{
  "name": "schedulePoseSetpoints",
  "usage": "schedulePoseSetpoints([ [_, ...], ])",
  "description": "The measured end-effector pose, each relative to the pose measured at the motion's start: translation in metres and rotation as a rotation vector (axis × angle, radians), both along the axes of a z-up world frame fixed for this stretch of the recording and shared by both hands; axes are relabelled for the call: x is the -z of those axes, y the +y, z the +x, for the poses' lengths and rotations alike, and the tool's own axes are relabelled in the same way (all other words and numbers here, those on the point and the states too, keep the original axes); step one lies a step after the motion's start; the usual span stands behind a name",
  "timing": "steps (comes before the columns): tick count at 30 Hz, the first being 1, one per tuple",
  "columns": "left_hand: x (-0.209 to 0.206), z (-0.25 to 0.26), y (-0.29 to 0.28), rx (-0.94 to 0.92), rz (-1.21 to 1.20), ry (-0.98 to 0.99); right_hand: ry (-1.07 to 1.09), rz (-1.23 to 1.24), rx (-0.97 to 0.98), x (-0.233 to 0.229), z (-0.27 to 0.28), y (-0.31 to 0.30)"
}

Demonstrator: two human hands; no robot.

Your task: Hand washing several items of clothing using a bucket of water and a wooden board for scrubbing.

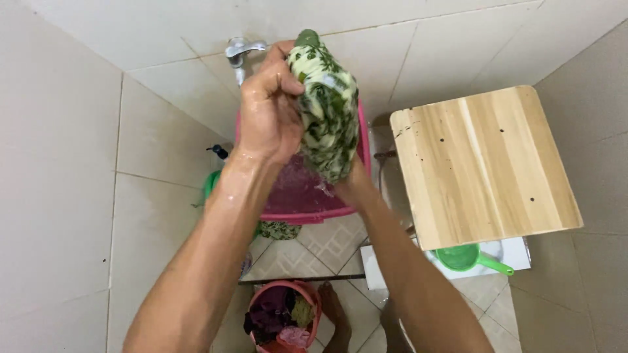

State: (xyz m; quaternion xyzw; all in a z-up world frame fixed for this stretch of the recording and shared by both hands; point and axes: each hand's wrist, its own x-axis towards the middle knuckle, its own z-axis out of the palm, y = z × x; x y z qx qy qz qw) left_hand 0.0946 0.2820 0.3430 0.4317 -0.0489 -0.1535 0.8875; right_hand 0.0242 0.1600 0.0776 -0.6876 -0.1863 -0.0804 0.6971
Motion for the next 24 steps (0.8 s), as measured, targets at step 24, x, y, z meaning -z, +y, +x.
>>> schedulePoseSetpoints([
  [24,0.149,-0.082,-0.003,0.268,-0.420,0.558,0.890,1.628,-0.326,-0.126,-0.096,0.034],
])
